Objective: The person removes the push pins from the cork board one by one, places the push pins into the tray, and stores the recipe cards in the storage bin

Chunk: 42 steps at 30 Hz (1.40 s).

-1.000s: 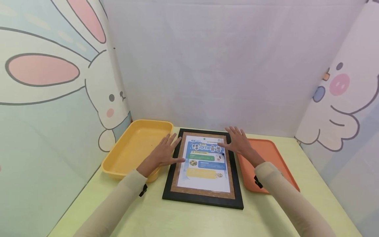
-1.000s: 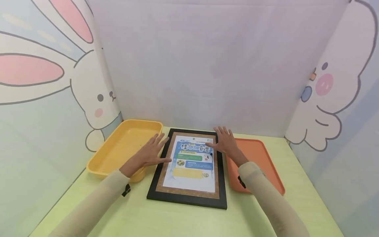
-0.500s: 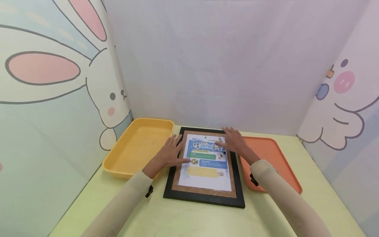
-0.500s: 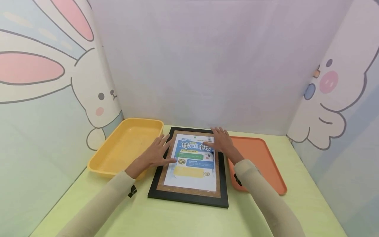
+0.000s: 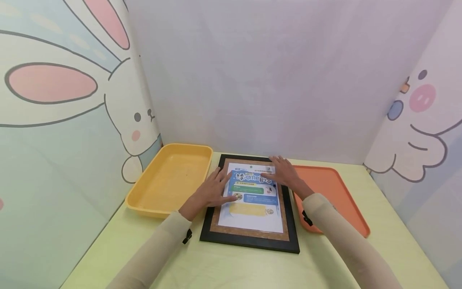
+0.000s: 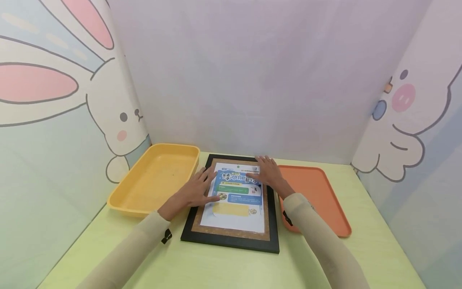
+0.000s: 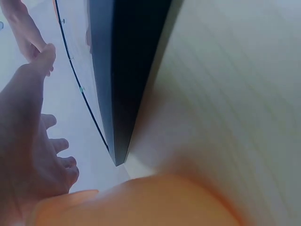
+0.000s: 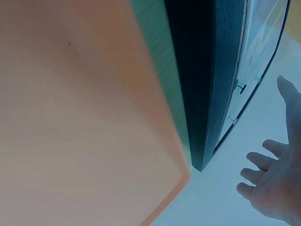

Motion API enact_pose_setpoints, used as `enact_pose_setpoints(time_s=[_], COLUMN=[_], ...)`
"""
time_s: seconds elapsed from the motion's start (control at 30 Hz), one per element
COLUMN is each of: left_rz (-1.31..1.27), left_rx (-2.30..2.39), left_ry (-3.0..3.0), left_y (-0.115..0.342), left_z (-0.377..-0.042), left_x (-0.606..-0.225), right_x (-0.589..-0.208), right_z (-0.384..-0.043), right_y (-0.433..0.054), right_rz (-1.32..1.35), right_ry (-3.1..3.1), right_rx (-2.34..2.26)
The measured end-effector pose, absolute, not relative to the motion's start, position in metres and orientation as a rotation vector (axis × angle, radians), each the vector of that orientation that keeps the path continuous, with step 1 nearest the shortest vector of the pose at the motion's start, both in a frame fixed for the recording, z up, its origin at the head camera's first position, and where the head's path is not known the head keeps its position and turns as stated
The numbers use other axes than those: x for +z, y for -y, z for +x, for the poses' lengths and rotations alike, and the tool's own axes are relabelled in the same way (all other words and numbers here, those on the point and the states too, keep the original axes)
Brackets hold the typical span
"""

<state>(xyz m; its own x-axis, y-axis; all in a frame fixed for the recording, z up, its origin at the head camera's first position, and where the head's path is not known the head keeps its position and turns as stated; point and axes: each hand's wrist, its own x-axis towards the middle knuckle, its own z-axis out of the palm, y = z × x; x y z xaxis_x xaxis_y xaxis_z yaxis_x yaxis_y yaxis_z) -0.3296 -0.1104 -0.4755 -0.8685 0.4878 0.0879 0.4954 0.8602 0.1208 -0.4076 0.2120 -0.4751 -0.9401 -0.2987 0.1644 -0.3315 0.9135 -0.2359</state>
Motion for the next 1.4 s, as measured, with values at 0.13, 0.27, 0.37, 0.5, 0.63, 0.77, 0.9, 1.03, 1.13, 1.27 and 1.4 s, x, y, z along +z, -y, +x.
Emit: enact_pose_setpoints(time_s=[0.13,0.27,0.37,0.5,0.63,0.77,0.9,1.03,1.13,1.27,1.4], left_rz=[-0.797,-0.792,-0.786,-0.779,-0.765,-0.735,-0.698,-0.66,-0.636,-0.629,-0.633], left_rx=[-0.212,-0.178,-0.17,-0.182,-0.176,-0.18,-0.209,-0.219,-0.217,-0.258,-0.279], left_ry=[2.981,2.988,2.991,2.991,2.994,3.017,3.057,3.096,3.119,3.136,3.152], left_y=[0.107,0.104,0.103,0.104,0.104,0.104,0.103,0.104,0.105,0.105,0.105], left_z=[-0.33,-0.33,-0.328,-0.326,-0.323,-0.322,-0.323,-0.323,-0.323,-0.323,-0.323], left_x=[-0.481,-0.486,-0.489,-0.493,-0.495,-0.497,-0.499,-0.499,-0.499,-0.498,-0.498], right_x=[-0.477,-0.479,-0.48,-0.483,-0.485,-0.486,-0.487,-0.489,-0.49,-0.491,-0.491], right_z=[-0.409,-0.411,-0.412,-0.414,-0.415,-0.416,-0.417,-0.421,-0.424,-0.428,-0.43], right_y=[-0.207,-0.202,-0.198,-0.194,-0.19,-0.186,-0.182,-0.178,-0.176,-0.176,-0.177], right_rz=[0.479,0.489,0.506,0.529,0.536,0.542,0.557,0.556,0.562,0.532,0.509], right_ry=[2.949,2.943,2.946,2.952,2.961,2.964,2.959,2.979,2.992,3.017,3.034], right_rx=[0.409,0.413,0.41,0.412,0.418,0.455,0.491,0.491,0.482,0.49,0.521])
